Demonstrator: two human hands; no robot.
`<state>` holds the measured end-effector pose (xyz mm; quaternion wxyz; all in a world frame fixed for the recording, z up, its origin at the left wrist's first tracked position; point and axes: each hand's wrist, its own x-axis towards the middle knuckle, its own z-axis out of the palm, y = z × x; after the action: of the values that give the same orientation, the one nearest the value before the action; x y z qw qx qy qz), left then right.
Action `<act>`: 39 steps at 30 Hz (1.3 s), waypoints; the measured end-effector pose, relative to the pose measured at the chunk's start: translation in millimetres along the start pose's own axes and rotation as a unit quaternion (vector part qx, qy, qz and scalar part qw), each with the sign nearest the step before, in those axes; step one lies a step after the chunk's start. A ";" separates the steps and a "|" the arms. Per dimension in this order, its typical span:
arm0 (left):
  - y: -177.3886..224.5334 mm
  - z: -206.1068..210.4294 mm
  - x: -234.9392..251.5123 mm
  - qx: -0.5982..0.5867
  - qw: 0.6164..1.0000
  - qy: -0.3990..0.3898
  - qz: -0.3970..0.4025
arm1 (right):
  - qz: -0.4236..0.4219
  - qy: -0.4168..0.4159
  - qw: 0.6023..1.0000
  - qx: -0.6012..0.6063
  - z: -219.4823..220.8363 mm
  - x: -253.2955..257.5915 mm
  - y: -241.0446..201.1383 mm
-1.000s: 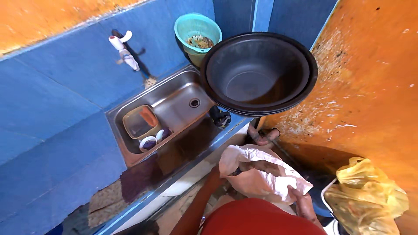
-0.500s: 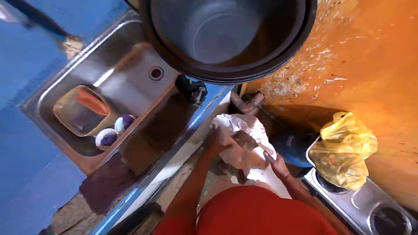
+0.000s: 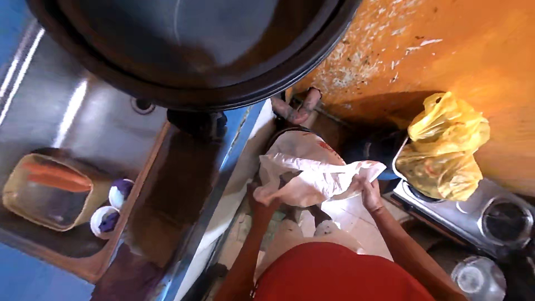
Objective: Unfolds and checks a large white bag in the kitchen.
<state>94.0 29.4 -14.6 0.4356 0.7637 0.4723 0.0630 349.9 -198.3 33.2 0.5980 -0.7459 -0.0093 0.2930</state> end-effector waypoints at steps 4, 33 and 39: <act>-34.2 -11.3 -2.6 0.118 0.981 -0.150 -0.025 | -0.012 -0.094 0.993 -0.069 -25.5 -5.3 2.9; 138.3 32.9 85.0 -0.161 0.973 0.104 -0.126 | -0.034 0.078 0.996 0.010 21.6 112.8 -80.1; 153.9 12.2 85.1 -0.166 0.973 0.146 -0.068 | -0.025 0.043 0.998 -0.048 18.8 81.1 -97.3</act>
<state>249.2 61.2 62.7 0.4858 0.6297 0.5643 0.2212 441.4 -124.3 83.9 0.5687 -0.7852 -0.0164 0.2443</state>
